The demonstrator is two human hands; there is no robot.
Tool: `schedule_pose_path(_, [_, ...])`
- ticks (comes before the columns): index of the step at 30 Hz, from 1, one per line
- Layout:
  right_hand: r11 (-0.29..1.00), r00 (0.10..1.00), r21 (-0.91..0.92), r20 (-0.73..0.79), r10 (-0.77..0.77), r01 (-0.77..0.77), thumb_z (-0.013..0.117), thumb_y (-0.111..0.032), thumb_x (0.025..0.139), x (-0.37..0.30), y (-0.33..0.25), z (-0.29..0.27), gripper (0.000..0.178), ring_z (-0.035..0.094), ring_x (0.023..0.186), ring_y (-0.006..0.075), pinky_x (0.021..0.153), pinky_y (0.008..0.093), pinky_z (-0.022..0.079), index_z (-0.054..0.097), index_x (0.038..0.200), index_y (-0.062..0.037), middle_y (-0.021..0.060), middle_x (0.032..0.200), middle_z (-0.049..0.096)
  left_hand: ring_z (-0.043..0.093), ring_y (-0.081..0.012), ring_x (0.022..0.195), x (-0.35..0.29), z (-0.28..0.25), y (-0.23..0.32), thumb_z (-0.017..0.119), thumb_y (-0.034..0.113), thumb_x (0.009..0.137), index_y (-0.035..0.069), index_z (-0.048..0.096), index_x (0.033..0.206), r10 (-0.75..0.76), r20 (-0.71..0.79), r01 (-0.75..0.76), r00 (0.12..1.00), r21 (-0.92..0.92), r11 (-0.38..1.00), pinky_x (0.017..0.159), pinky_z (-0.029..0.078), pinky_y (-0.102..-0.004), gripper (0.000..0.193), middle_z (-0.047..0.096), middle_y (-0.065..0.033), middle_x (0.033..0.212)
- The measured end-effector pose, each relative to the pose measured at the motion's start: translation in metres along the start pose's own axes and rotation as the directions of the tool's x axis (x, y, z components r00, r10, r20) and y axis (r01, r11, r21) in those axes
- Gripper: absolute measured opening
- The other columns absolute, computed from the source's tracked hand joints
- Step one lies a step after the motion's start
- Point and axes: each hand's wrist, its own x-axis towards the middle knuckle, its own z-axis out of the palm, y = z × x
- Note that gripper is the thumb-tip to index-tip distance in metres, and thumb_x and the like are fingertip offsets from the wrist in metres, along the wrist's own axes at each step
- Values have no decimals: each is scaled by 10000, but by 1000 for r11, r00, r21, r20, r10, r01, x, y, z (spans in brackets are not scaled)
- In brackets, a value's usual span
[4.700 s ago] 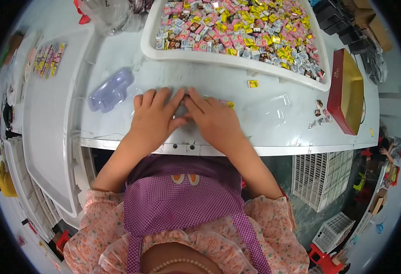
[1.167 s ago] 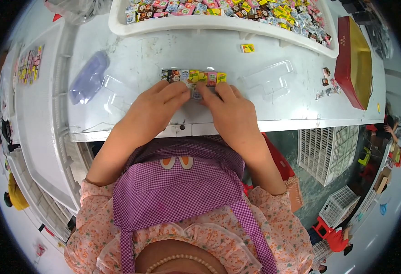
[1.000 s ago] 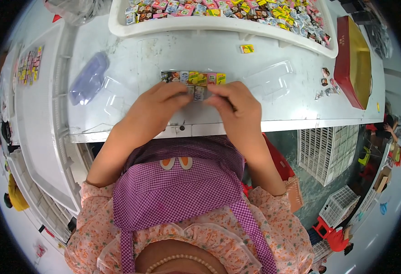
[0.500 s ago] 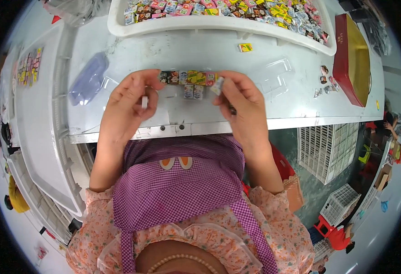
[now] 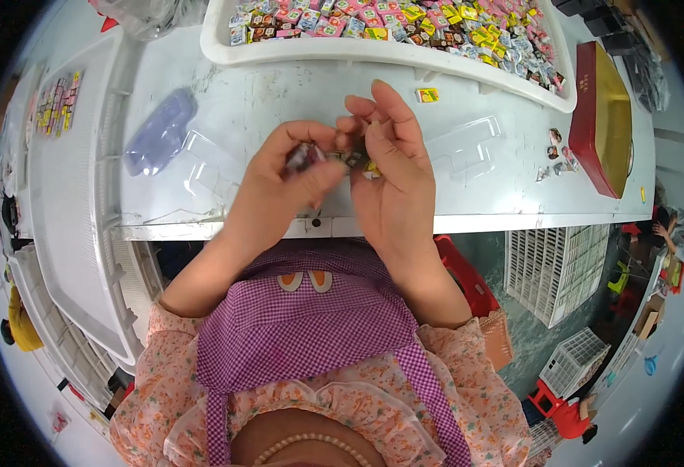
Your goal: Assemble small toy components by placing pieces into clear plastic containers and applying stickers.
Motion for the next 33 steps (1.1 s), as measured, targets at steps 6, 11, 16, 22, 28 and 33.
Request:
schedule_pose_path(6, [995, 996, -52, -12, -90, 90, 413, -79, 983, -7, 8, 18, 392, 478, 1181, 230, 1018, 343, 361, 382, 1373, -50, 131, 1308, 480, 559, -89, 827, 2, -1, -14, 712, 16, 785, 52, 581, 1110, 449, -29, -355, 893, 568, 743, 693, 473, -231, 353, 594, -16, 884])
schedule_pose_path(11, [888, 938, -322, 2, -347, 329, 415, -92, 993, 0, -11, -5, 324, 538, 990, 149, 915, 288, 419, 453, 1310, -30, 91, 1163, 563, 535, -73, 755, -7, -30, 17, 660, 22, 828, 23, 650, 1055, 46, -278, 52, 960, 337, 940, 650, 454, -209, 227, 606, -29, 882])
schedule_pose_path(16, [536, 930, -800, 72, -360, 269, 437, -147, 1001, -7, -21, -30, 247, 459, 793, 74, 792, 232, 399, 540, 1187, -21, 5, 895, 515, 529, -83, 729, -12, -50, 8, 638, 16, 841, 21, 653, 1073, 301, -195, -117, 934, 626, 771, 612, 451, -211, 233, 587, -44, 866])
schedule_pose_path(22, [-65, 884, -948, 313, -348, 311, 636, -3, 817, -12, -7, -33, 249, 496, 769, 156, 712, 246, 393, 628, 1059, -60, 39, 896, 539, 575, -182, 701, -14, -25, -3, 628, -2, 833, 24, 654, 1051, 363, -27, -215, 932, 763, 610, 591, 471, -270, 222, 574, -89, 853])
schedule_pose_path(28, [-373, 814, -877, 441, -377, 302, 682, -46, 787, -8, 5, -46, 275, 508, 813, 234, 735, 332, 394, 663, 1060, -64, 71, 906, 538, 589, -282, 704, -5, -19, -22, 674, 44, 782, 19, 634, 1018, 484, 134, -316, 865, 895, 316, 605, 504, -344, 240, 550, -110, 833])
schedule_pose_path(33, [-393, 826, -861, 459, -327, 323, 688, -56, 782, -8, 3, -47, 279, 503, 801, 225, 743, 330, 376, 668, 1060, -57, 62, 893, 531, 617, -257, 692, -10, -21, -14, 701, 38, 785, -18, 643, 1026, 420, 145, -279, 896, 920, 277, 585, 504, -328, 253, 604, -136, 866])
